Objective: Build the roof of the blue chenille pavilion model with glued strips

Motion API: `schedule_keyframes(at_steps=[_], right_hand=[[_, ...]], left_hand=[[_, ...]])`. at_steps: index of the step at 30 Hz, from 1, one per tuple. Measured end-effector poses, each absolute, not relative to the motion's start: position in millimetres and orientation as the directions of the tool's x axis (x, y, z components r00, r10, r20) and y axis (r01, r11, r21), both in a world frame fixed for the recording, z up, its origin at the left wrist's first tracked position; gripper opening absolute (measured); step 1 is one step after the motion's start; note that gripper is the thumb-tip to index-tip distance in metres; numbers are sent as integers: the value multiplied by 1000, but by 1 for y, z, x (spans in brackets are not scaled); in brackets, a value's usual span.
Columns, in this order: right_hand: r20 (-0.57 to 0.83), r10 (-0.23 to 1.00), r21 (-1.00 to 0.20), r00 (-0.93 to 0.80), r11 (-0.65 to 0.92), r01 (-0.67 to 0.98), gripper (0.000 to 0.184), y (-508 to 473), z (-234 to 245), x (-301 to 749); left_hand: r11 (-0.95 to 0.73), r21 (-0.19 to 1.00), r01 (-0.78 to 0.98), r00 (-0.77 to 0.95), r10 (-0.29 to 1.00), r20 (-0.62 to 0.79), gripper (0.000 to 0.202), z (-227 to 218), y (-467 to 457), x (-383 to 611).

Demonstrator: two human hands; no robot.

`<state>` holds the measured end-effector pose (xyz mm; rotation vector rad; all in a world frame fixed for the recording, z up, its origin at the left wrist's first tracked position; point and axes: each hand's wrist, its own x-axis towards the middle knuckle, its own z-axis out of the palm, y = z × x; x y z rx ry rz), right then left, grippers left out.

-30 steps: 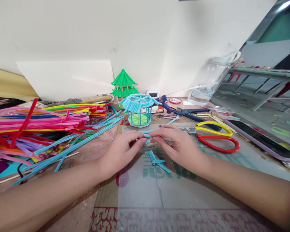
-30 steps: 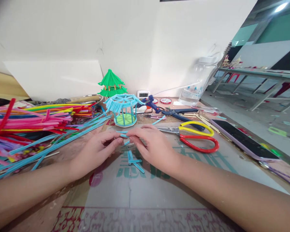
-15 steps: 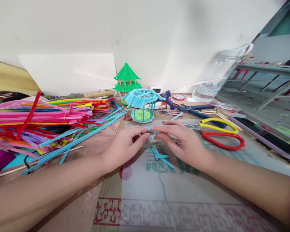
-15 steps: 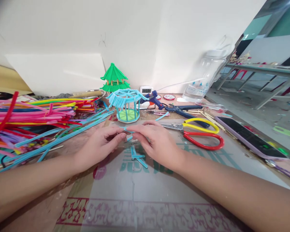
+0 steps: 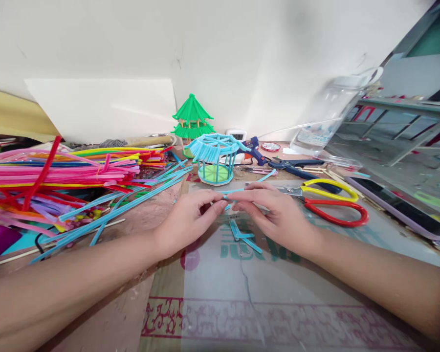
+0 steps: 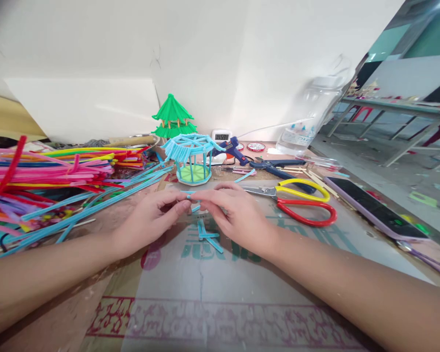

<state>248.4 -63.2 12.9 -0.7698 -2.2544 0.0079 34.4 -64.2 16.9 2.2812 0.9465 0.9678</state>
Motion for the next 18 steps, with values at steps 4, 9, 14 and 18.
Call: schedule_keyframes(at_steps=[4,9,14,18], right_hand=[[654,520,-214,-550,824,525,29,-61,12,249],[607,530,-211,-591,825,524,27,-64,15,245],[554,682,-423,-477,724,545,21,-69,21,242],[435,808,-644,-397,587,491,18,-69,24,241]], left_hand=[[-639,662,392,508,750,424,24,18,-65,35],[-563,729,390,480,800,360,30,19,-66,36],[-511,760,401,440,835,330,31,20,-64,36],[-440,808,393,395,874,283,31,20,-63,36]])
